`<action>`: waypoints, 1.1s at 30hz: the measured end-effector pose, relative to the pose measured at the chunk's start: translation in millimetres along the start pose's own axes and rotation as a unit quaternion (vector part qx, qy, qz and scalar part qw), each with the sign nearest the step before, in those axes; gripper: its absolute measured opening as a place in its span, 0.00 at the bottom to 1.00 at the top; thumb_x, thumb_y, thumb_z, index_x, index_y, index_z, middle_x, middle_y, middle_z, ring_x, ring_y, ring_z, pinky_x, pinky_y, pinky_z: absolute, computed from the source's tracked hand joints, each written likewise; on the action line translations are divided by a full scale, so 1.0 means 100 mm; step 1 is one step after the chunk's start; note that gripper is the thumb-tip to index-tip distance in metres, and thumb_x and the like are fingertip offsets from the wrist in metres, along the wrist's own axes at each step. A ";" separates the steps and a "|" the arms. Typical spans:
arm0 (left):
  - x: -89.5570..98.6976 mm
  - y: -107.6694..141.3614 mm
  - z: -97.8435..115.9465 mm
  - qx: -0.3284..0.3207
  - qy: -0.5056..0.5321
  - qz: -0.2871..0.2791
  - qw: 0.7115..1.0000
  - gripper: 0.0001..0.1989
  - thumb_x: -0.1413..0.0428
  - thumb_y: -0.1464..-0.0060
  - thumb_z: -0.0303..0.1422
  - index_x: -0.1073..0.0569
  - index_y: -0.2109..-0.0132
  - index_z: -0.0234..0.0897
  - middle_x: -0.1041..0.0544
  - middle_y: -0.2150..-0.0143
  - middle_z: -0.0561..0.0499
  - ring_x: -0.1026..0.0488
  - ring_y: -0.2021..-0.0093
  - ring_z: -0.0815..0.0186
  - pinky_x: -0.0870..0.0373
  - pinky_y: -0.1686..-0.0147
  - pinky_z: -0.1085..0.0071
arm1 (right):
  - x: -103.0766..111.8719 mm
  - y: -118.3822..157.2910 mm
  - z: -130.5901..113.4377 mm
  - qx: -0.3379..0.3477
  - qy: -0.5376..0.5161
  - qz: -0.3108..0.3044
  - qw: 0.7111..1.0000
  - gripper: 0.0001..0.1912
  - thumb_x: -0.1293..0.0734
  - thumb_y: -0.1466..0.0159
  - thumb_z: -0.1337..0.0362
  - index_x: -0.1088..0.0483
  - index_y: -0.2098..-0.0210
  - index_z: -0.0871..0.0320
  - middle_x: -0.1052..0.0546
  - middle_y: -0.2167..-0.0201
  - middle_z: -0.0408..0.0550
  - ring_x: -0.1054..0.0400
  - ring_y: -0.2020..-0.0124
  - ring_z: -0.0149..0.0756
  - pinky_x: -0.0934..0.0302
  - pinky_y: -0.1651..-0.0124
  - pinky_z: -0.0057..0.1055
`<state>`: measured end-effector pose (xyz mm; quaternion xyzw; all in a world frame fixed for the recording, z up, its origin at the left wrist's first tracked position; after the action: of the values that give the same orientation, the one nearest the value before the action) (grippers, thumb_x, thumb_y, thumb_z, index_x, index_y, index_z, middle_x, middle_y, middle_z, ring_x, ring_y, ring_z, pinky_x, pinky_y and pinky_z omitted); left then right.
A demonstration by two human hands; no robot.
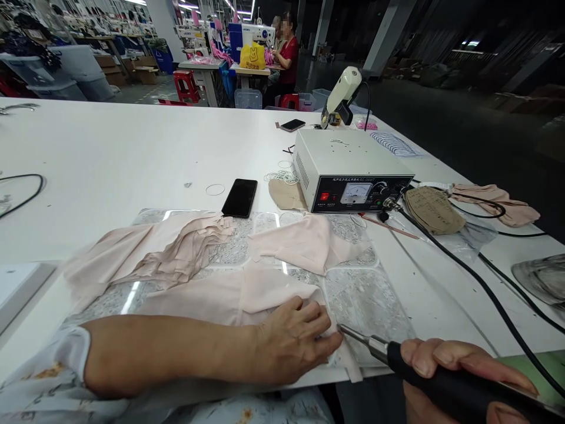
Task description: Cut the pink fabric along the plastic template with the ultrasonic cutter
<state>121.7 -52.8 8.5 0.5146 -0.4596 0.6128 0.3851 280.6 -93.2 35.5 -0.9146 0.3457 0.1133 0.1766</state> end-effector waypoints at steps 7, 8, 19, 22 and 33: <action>-0.05 0.01 0.00 0.002 0.004 0.002 1.000 0.16 0.51 0.33 0.39 0.35 0.44 0.34 0.31 0.53 0.42 0.35 0.53 0.56 0.40 0.59 0.62 | 0.01 -0.07 0.04 0.010 -0.017 -0.014 1.000 0.08 0.35 0.42 0.57 0.36 0.71 0.55 0.38 0.75 0.40 0.41 0.78 0.30 0.40 0.75 0.34; -0.05 0.01 0.00 0.001 0.004 0.002 1.000 0.16 0.51 0.33 0.39 0.34 0.44 0.34 0.31 0.53 0.42 0.35 0.53 0.56 0.40 0.59 0.62 | 0.01 -0.07 0.04 0.008 -0.016 -0.010 1.000 0.08 0.36 0.42 0.58 0.36 0.71 0.55 0.38 0.76 0.40 0.41 0.78 0.30 0.40 0.76 0.34; -0.04 0.02 0.00 0.003 0.010 0.009 1.000 0.16 0.52 0.33 0.38 0.34 0.43 0.33 0.32 0.54 0.43 0.35 0.53 0.56 0.39 0.57 0.60 | -0.13 -0.10 -0.08 0.050 -0.005 -0.044 0.998 0.09 0.33 0.41 0.58 0.34 0.72 0.55 0.34 0.76 0.40 0.39 0.80 0.29 0.38 0.77 0.33; -0.04 0.01 0.00 0.006 0.014 0.008 1.000 0.17 0.51 0.33 0.38 0.34 0.43 0.34 0.31 0.54 0.42 0.34 0.53 0.56 0.38 0.57 0.62 | -0.14 -0.09 -0.08 0.049 -0.010 -0.045 0.998 0.09 0.32 0.42 0.58 0.34 0.72 0.56 0.33 0.77 0.40 0.39 0.80 0.30 0.38 0.77 0.32; 0.11 -0.08 -0.68 0.106 0.200 -0.003 0.974 0.13 0.49 0.36 0.26 0.27 0.46 0.34 0.25 0.49 0.44 0.28 0.50 0.62 0.29 0.51 0.68 | 0.44 -0.28 0.13 0.036 -0.062 0.149 0.986 0.05 0.40 0.54 0.65 0.36 0.74 0.53 0.40 0.76 0.42 0.43 0.76 0.33 0.47 0.77 0.32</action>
<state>108.5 14.6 17.9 0.4212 -0.3040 0.7475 0.4141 331.0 -94.5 16.2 -0.8373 0.4699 0.1826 0.2115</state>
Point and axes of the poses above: each hand's wrist, its own y-axis away from the middle knuckle, its own x-axis out of the back of the hand, z = x × y, the point moved 9 cm from there along -y, towards the middle knuckle
